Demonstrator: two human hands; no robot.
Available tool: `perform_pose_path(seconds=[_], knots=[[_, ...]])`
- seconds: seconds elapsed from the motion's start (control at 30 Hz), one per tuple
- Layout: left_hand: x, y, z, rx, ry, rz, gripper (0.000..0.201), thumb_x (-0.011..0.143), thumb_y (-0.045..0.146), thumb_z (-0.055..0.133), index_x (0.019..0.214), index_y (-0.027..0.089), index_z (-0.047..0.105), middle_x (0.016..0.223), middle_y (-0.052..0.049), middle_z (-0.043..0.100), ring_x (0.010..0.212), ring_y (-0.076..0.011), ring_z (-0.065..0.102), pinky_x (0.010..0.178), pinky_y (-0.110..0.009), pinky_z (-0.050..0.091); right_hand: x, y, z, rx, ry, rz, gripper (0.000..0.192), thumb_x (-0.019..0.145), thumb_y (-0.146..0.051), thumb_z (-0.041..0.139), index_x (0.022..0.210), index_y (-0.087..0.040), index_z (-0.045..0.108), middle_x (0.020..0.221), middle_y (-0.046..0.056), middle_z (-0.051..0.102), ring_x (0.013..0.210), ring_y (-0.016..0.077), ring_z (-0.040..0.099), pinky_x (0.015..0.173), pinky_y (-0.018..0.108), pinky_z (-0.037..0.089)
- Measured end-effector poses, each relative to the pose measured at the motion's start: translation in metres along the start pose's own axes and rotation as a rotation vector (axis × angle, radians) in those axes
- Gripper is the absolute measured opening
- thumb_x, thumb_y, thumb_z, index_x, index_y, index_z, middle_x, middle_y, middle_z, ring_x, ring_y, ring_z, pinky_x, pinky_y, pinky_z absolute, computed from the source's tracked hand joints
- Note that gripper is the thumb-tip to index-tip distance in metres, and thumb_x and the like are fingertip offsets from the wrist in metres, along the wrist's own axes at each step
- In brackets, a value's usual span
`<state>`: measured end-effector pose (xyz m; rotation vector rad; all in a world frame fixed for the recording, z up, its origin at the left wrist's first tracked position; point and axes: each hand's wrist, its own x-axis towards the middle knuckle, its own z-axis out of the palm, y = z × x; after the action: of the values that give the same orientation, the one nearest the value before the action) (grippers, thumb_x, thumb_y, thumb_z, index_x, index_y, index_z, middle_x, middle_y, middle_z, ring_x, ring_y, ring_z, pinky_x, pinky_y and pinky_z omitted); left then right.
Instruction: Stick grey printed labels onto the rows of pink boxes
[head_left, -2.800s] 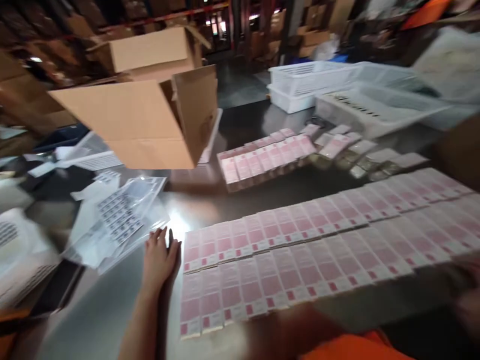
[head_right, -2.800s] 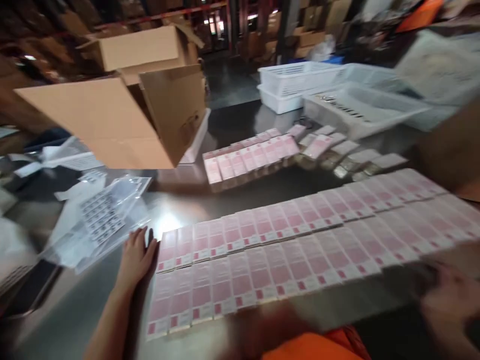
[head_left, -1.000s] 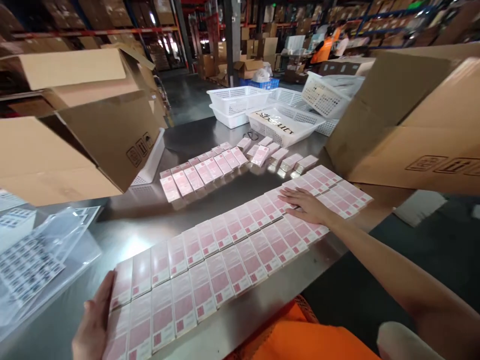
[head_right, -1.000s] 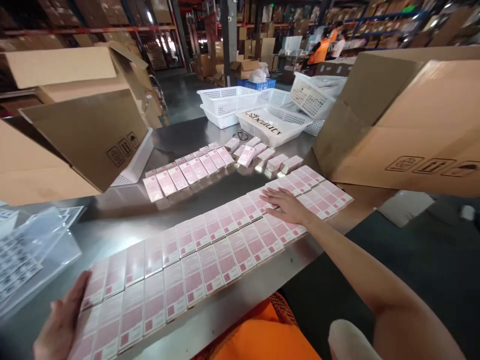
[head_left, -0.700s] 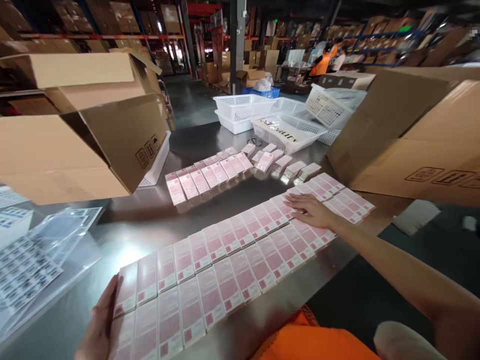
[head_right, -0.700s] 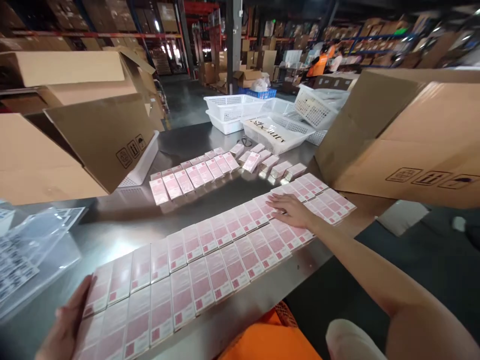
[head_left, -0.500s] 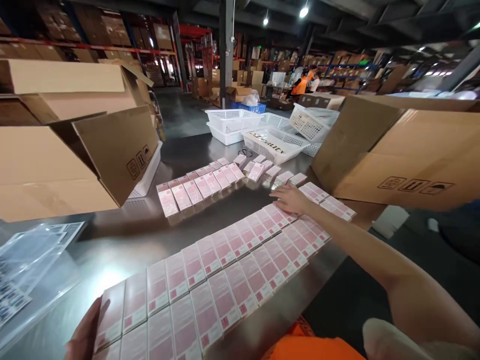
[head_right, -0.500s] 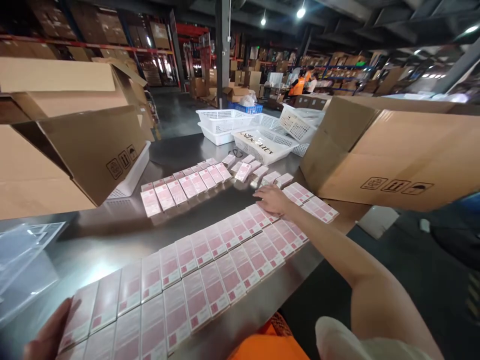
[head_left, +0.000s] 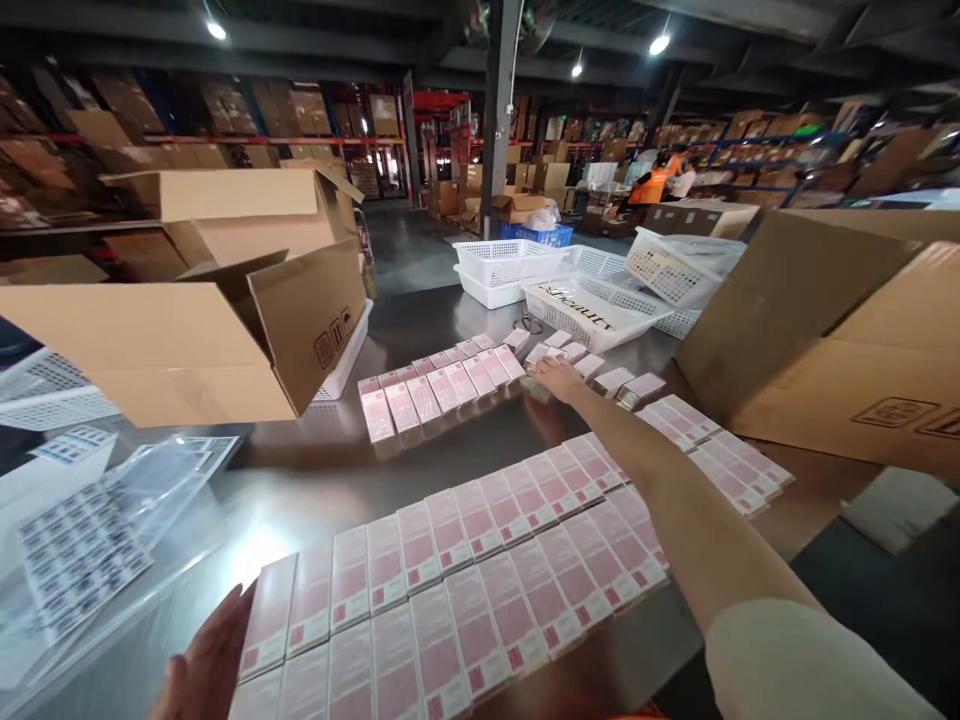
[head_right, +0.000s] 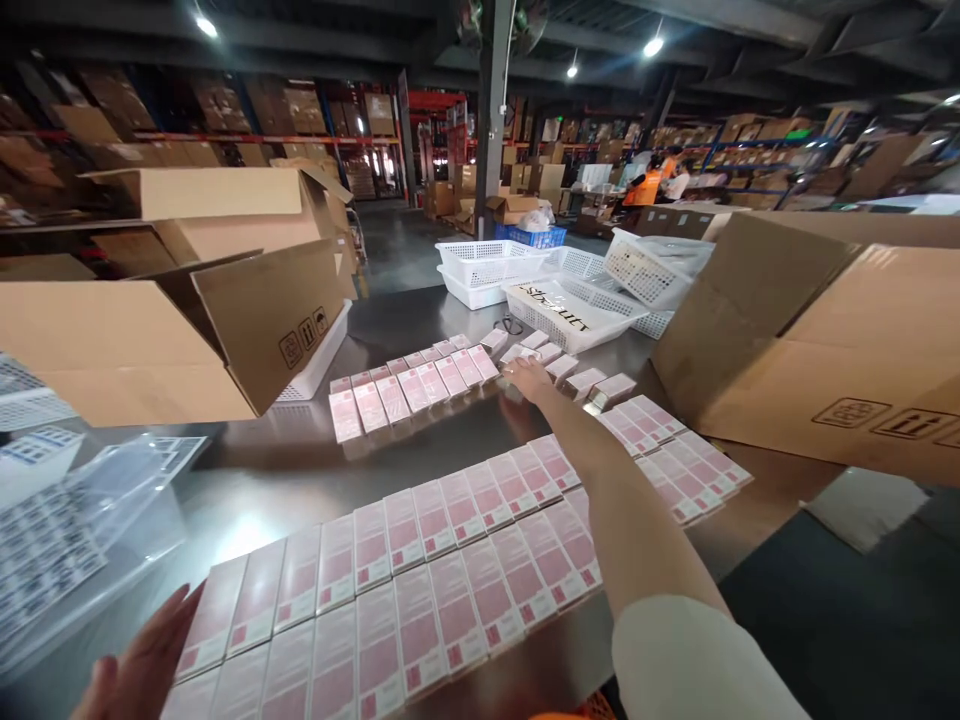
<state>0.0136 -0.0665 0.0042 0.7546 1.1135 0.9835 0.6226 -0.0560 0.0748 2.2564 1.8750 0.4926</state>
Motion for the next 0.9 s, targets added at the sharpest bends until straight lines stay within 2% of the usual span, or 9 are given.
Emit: perform_pose_path(seconds=[0.1, 0.2, 0.4, 0.43, 0.53, 0.6, 0.7, 0.8, 0.9], knots=[[0.004, 0.0, -0.003, -0.07, 0.041, -0.026, 0.07, 0.075, 0.073, 0.049, 0.132, 0.035, 0.056, 0.145, 0.002, 0.052, 0.147, -0.0312, 0.021, 0.122, -0.051, 0.015, -0.003, -0.006, -0.002, -0.005, 0.003, 0.045, 0.034, 0.094, -0.034, 0.059, 0.123, -0.016, 0.057, 0.123, 0.009, 0.059, 0.105, 0.0225, 0.061, 0.088, 0.044, 0.053], [0.009, -0.002, -0.004, -0.125, 0.035, 0.008, 0.058, 0.075, 0.069, 0.054, 0.121, 0.034, 0.064, 0.141, 0.001, 0.056, 0.148, -0.0288, 0.019, 0.123, -0.05, 0.013, -0.007, -0.009, -0.009, -0.004, 0.02, 0.103, 0.036, 0.093, -0.035, 0.059, 0.124, -0.017, 0.056, 0.125, 0.01, 0.058, 0.106, 0.0232, 0.06, 0.089, 0.045, 0.053], [0.016, -0.008, -0.002, -0.191, -0.047, 0.161, 0.047, 0.075, 0.06, 0.065, 0.103, 0.023, 0.073, 0.129, -0.004, 0.064, 0.142, -0.0313, 0.033, 0.123, -0.047, 0.013, -0.007, -0.034, -0.027, 0.095, 0.075, 0.096, 0.037, 0.093, -0.04, 0.058, 0.121, -0.016, 0.057, 0.117, 0.009, 0.061, 0.102, 0.0231, 0.061, 0.088, 0.046, 0.051], [0.017, -0.009, -0.002, -0.194, -0.052, 0.171, 0.046, 0.076, 0.058, 0.066, 0.104, 0.022, 0.072, 0.129, -0.005, 0.065, 0.14, -0.0311, 0.036, 0.122, -0.048, 0.013, -0.006, -0.043, -0.029, 0.127, 0.104, 0.065, 0.04, 0.092, -0.042, 0.057, 0.121, -0.014, 0.059, 0.112, 0.016, 0.063, 0.101, 0.0295, 0.061, 0.087, 0.05, 0.049], [0.021, -0.011, -0.002, -0.206, -0.109, 0.213, 0.046, 0.083, 0.053, 0.063, 0.111, 0.016, 0.068, 0.127, -0.011, 0.064, 0.13, -0.0289, 0.049, 0.117, -0.052, 0.024, 0.0, -0.079, -0.038, 0.238, 0.206, -0.058, 0.059, 0.092, -0.054, 0.045, 0.125, -0.006, 0.056, 0.107, 0.029, 0.061, 0.098, 0.0427, 0.06, 0.081, 0.057, 0.046], [0.023, -0.01, -0.002, -0.22, -0.149, 0.248, 0.044, 0.089, 0.05, 0.057, 0.114, 0.014, 0.064, 0.127, -0.012, 0.062, 0.123, -0.0266, 0.054, 0.109, -0.054, 0.033, 0.002, -0.109, -0.049, 0.319, 0.266, -0.212, 0.065, 0.092, -0.059, 0.036, 0.129, -0.008, 0.052, 0.114, 0.028, 0.059, 0.102, 0.042, 0.059, 0.086, 0.054, 0.045], [0.024, -0.009, -0.002, -0.247, -0.178, 0.282, 0.038, 0.092, 0.045, 0.056, 0.113, 0.015, 0.063, 0.123, -0.01, 0.062, 0.115, -0.0245, 0.058, 0.102, -0.051, 0.042, 0.003, -0.162, -0.075, 0.487, 0.307, -0.463, 0.057, 0.092, -0.06, 0.032, 0.121, -0.016, 0.054, 0.116, 0.021, 0.059, 0.106, 0.0353, 0.058, 0.093, 0.046, 0.043], [0.024, -0.006, -0.004, -0.277, -0.188, 0.289, 0.037, 0.091, 0.046, 0.056, 0.109, 0.014, 0.064, 0.118, -0.01, 0.064, 0.113, -0.0237, 0.059, 0.102, -0.049, 0.042, 0.007, -0.218, -0.104, 0.667, 0.109, -0.552, 0.041, 0.092, -0.058, 0.036, 0.097, -0.023, 0.056, 0.094, 0.012, 0.064, 0.087, 0.0286, 0.061, 0.081, 0.041, 0.045], [0.025, -0.001, -0.007, -0.295, -0.187, 0.27, 0.042, 0.091, 0.05, 0.055, 0.108, 0.014, 0.064, 0.115, -0.01, 0.066, 0.111, -0.0235, 0.06, 0.102, -0.049, 0.042, 0.021, -0.277, -0.121, 0.676, -0.019, -0.591, 0.044, 0.098, -0.053, 0.026, 0.078, -0.023, 0.052, 0.075, 0.006, 0.062, 0.07, 0.0216, 0.06, 0.068, 0.035, 0.044]])
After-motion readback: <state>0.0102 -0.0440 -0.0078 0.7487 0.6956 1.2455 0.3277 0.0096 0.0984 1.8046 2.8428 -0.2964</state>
